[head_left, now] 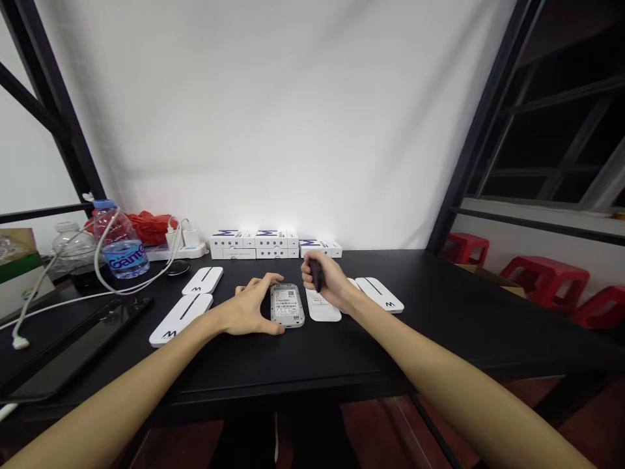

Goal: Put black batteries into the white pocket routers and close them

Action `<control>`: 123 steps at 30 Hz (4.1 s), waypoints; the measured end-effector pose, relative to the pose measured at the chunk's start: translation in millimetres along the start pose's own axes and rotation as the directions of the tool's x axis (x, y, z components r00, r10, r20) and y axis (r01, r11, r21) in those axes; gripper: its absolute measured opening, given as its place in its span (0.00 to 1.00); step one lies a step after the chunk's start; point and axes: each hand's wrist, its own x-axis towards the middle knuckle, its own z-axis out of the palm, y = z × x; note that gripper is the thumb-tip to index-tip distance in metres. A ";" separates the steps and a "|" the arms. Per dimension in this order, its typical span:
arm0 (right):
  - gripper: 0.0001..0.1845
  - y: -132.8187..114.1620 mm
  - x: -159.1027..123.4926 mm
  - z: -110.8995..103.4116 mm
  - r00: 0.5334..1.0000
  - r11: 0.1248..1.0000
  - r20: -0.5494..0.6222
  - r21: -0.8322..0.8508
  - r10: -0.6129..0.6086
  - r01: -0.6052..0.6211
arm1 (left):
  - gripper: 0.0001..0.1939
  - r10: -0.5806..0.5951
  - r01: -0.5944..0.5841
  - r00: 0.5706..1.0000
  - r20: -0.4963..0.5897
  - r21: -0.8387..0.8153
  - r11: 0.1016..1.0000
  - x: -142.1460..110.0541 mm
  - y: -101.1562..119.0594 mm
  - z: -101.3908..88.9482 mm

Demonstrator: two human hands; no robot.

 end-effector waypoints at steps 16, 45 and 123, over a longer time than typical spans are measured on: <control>0.10 -6.5 -4.5 3.1 0.855 0.504 0.238 -0.723 -0.461 0.473 | 0.49 0.221 -0.236 0.964 -0.148 -0.092 0.967 0.3 7.4 -0.8; 0.12 -5.6 -7.7 -1.5 0.991 0.903 0.100 -0.412 -0.088 0.122 | 0.48 0.242 -0.259 0.956 -0.167 -0.091 0.962 -0.8 10.8 -2.2; 0.16 6.7 -15.4 28.2 0.993 0.934 0.117 -0.353 -0.012 0.052 | 0.16 -0.223 0.031 0.969 -0.109 -0.837 0.546 11.1 16.1 8.9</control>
